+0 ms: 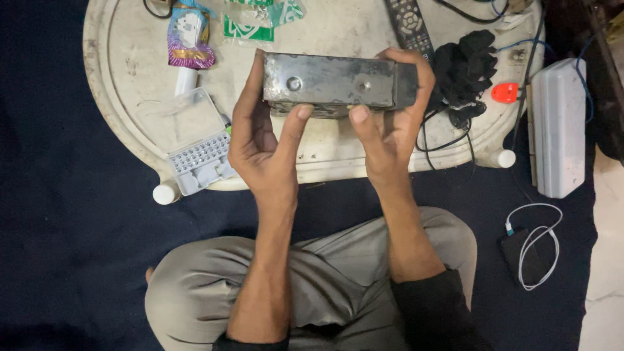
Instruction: The person sits on the floor and handles a small black electronic device, turning it over to inspect the casing and internal components. They then use a green-handled screwdriver to unscrew and remove screws from the device's metal casing.
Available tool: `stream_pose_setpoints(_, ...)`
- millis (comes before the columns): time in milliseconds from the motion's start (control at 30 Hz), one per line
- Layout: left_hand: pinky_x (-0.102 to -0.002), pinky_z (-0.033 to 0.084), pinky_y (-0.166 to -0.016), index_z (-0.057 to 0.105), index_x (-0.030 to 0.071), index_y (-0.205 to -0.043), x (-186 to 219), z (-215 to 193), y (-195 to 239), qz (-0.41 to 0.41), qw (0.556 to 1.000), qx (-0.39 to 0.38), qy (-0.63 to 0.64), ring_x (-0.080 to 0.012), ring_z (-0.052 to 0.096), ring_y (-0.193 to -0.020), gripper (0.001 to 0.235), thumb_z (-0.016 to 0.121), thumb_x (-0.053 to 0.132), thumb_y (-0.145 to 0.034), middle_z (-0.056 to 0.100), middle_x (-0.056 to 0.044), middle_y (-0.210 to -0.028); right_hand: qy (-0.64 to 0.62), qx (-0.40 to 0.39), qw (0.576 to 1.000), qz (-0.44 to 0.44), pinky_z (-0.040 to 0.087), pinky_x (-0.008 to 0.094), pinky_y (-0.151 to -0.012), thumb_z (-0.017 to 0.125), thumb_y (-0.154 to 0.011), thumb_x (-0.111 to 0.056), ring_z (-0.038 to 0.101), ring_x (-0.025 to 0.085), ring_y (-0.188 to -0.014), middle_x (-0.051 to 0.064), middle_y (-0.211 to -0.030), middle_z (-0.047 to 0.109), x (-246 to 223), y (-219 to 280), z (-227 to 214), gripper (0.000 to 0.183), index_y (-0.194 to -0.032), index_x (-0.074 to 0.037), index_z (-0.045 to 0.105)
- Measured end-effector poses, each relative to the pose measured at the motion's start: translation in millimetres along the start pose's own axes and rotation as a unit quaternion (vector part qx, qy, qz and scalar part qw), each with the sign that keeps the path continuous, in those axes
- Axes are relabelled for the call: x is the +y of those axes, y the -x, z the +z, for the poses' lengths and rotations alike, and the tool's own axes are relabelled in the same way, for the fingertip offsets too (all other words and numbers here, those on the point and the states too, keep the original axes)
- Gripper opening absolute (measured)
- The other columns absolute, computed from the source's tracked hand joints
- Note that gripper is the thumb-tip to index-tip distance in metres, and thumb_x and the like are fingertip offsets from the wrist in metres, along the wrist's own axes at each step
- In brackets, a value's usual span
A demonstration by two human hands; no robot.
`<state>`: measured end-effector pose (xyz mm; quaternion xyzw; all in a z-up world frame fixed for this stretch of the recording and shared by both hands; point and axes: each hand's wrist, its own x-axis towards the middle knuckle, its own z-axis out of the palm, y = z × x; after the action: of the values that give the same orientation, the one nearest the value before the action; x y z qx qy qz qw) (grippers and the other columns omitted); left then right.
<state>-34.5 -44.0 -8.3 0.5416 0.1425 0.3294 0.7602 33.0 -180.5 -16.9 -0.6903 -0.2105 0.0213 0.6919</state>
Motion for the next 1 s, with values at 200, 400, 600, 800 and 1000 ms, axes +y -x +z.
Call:
stream_pose_setpoints(200,-0.039,0.044,-0.129,0.059,-0.003,-0.138,-2,-19,-8,-0.008,0.999,-0.034,-0.025,-0.0280,0.052,-0.147,0.046,0.077,-0.014,-0.098,0.053,-0.024,-0.153,-0.005,-0.009,1.000,0.001,0.042,0.029,-0.108,0.072,-0.110,-0.032,0.049,0.014,-0.119,0.008,-0.133,0.047,-2,-3,-7,0.062,-0.154,-0.014,0.033)
stream_pose_setpoints(400,-0.040,0.043,-0.131,0.060,-0.002,-0.138,2,-26,-14,-0.005,0.998,-0.062,-0.022,-0.0287,0.053,-0.146,0.044,0.076,-0.016,-0.099,0.055,-0.024,-0.152,-0.021,-0.005,1.000,0.021,0.041,0.032,-0.111,0.069,-0.107,-0.036,0.048,0.015,-0.123,0.010,-0.136,0.047,-6,-5,-3,0.060,-0.150,-0.015,0.033)
stream_pose_setpoints(600,-0.040,0.042,-0.129,0.058,-0.002,-0.139,7,-27,-16,-0.004,0.997,-0.073,-0.034,-0.0273,0.054,-0.146,0.044,0.075,-0.016,-0.101,0.056,-0.022,-0.151,-0.021,-0.003,1.000,0.019,0.042,0.033,-0.111,0.069,-0.108,-0.037,0.049,0.015,-0.123,0.009,-0.136,0.048,-2,-5,-5,0.060,-0.151,-0.013,0.034)
stream_pose_setpoints(800,-0.041,0.042,-0.130,0.056,-0.003,-0.138,12,-28,-18,-0.025,0.997,-0.071,-0.020,-0.0270,0.055,-0.145,0.046,0.077,-0.016,-0.099,0.058,-0.022,-0.149,0.025,0.000,1.000,0.002,0.044,0.031,-0.111,0.066,-0.111,-0.039,0.051,0.013,-0.124,0.008,-0.134,0.050,6,-2,-6,0.064,-0.158,-0.012,0.032)
stream_pose_setpoints(1000,-0.040,0.041,-0.129,0.054,-0.002,-0.140,13,-26,-17,-0.037,0.996,-0.084,-0.021,-0.0254,0.054,-0.143,0.048,0.077,-0.015,-0.100,0.057,-0.020,-0.148,0.007,0.010,1.000,-0.004,0.045,0.029,-0.102,0.066,-0.112,-0.037,0.052,0.013,-0.115,0.009,-0.129,0.051,5,-3,-7,0.060,-0.156,-0.010,0.034)
